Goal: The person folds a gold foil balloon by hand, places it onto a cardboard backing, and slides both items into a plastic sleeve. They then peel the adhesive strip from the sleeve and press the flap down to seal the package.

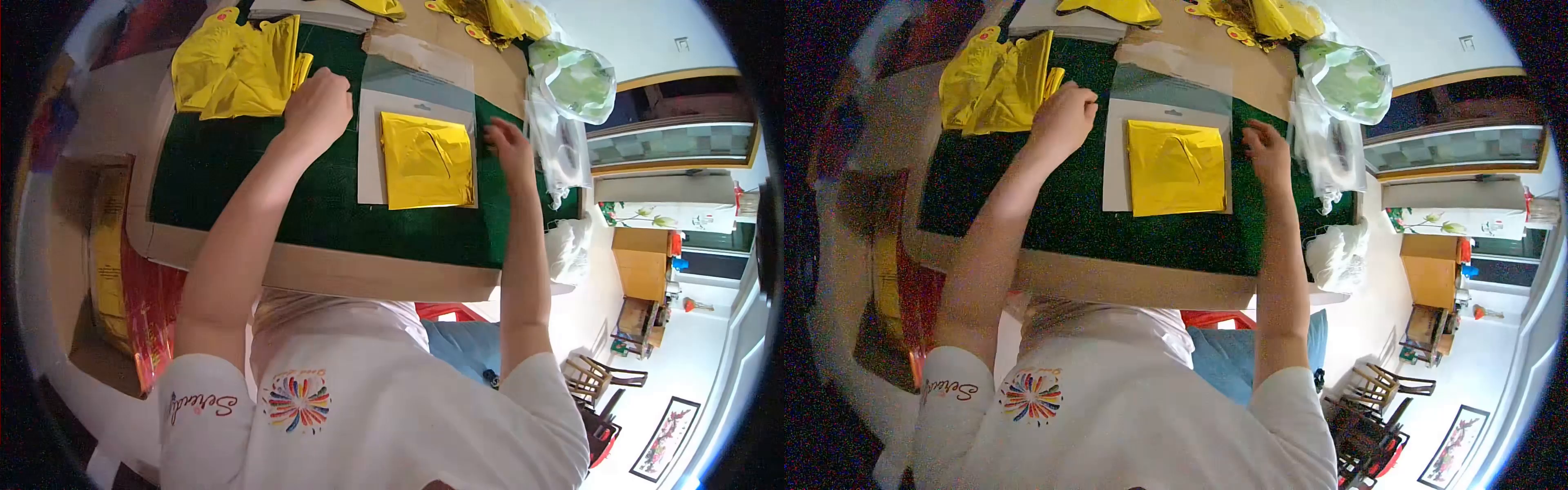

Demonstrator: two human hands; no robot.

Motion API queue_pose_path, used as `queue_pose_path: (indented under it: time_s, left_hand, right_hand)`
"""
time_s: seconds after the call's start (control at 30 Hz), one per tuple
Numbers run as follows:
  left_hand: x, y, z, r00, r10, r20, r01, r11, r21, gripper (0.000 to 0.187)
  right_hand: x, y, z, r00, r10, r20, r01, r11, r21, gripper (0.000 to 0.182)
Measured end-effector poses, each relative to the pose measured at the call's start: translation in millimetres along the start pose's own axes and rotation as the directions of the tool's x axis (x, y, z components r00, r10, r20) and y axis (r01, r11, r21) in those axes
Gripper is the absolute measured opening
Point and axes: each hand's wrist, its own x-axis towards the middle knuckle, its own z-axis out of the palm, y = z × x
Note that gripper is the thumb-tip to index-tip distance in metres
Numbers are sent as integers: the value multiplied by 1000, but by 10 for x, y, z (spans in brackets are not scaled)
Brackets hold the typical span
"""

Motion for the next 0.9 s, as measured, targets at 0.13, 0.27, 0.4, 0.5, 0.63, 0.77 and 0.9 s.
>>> queue_pose_path:
  time_s: [0.13,0.27,0.4,0.5,0.63,0.77,0.9]
  left_hand:
    - [169,142,11,964,-153,219,169,984,-61,20]
    - [248,172,-14,912,-208,354,250,965,-77,21]
    - [233,103,79,953,-180,246,236,946,-224,20]
    - [215,67,154,977,-153,151,189,944,-271,18]
    - [180,68,73,918,-218,332,352,832,-428,18]
    - [101,83,2,844,-209,493,469,734,-491,28]
    - [16,138,-64,807,-190,559,479,765,-430,25]
  right_hand:
    - [360,-46,46,912,393,115,-408,894,186,29]
    - [357,-42,61,875,445,191,-455,891,8,29]
    - [175,-93,59,897,393,202,-408,912,41,26]
    - [66,-95,46,890,407,208,-443,880,173,23]
    - [-93,-46,61,923,340,181,-376,896,235,20]
    - [-306,-147,55,924,360,130,-383,872,304,16]
    - [-464,-131,87,924,360,132,-377,788,487,13]
